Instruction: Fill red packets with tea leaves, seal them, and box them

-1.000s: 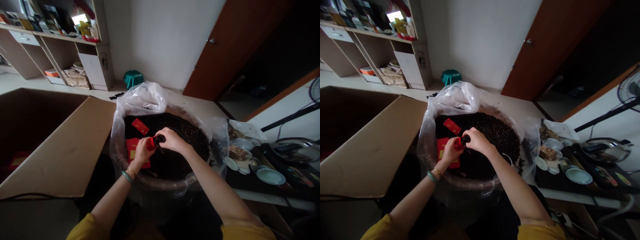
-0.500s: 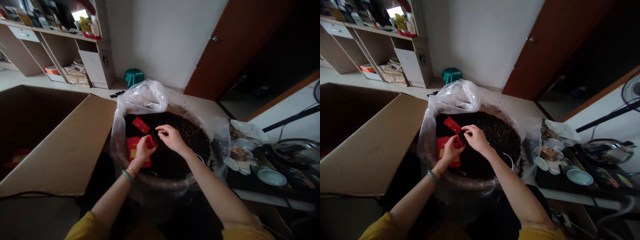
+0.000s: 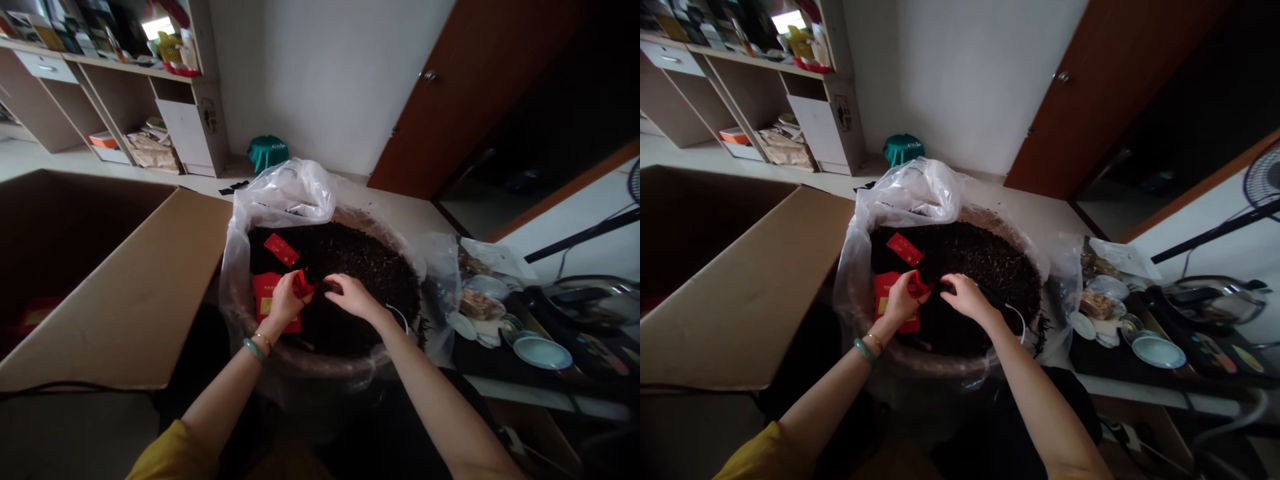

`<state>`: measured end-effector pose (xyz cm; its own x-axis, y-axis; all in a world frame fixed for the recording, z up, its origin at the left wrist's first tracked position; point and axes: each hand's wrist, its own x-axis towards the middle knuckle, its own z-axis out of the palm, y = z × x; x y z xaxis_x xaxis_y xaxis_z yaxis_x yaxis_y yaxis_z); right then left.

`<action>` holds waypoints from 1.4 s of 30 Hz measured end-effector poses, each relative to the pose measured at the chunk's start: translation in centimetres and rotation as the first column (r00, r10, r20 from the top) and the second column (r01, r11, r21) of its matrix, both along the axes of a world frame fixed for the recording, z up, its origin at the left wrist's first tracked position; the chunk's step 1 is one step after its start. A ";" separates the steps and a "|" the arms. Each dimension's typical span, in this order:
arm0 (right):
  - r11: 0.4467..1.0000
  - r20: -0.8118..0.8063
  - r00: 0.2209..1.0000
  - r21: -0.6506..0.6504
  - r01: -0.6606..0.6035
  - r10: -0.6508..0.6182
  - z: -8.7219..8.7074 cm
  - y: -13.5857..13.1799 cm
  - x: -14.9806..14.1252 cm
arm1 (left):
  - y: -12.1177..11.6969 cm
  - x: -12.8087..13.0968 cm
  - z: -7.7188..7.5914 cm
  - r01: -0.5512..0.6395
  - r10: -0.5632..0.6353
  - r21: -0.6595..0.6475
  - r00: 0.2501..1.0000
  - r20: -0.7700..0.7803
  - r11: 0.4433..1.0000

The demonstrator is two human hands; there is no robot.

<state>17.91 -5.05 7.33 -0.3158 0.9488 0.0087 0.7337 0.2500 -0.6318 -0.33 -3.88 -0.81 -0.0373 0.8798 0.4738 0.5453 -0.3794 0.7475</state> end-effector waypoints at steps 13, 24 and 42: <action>0.991 0.605 0.787 -0.019 -0.133 0.118 -4.2 -2.7 -3.6 | -0.3 -0.1 0.6 0.056 -0.053 0.057 0.998 -0.045 0.997; 0.988 -0.290 0.944 -0.059 0.146 -0.157 3.0 0.0 -0.5 | -0.2 -0.1 0.2 0.089 -0.088 0.012 0.994 -0.065 0.996; 0.987 0.320 0.945 0.161 0.013 -0.064 3.2 0.7 -3.7 | -0.5 -0.1 0.3 0.123 -0.123 -0.007 0.983 -0.134 0.992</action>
<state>14.21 -4.32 10.56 -0.2893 0.9554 0.0596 0.9029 0.2930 -0.3145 -0.42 -4.36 -0.46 0.1350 0.8730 0.4687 0.5894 -0.4510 0.6702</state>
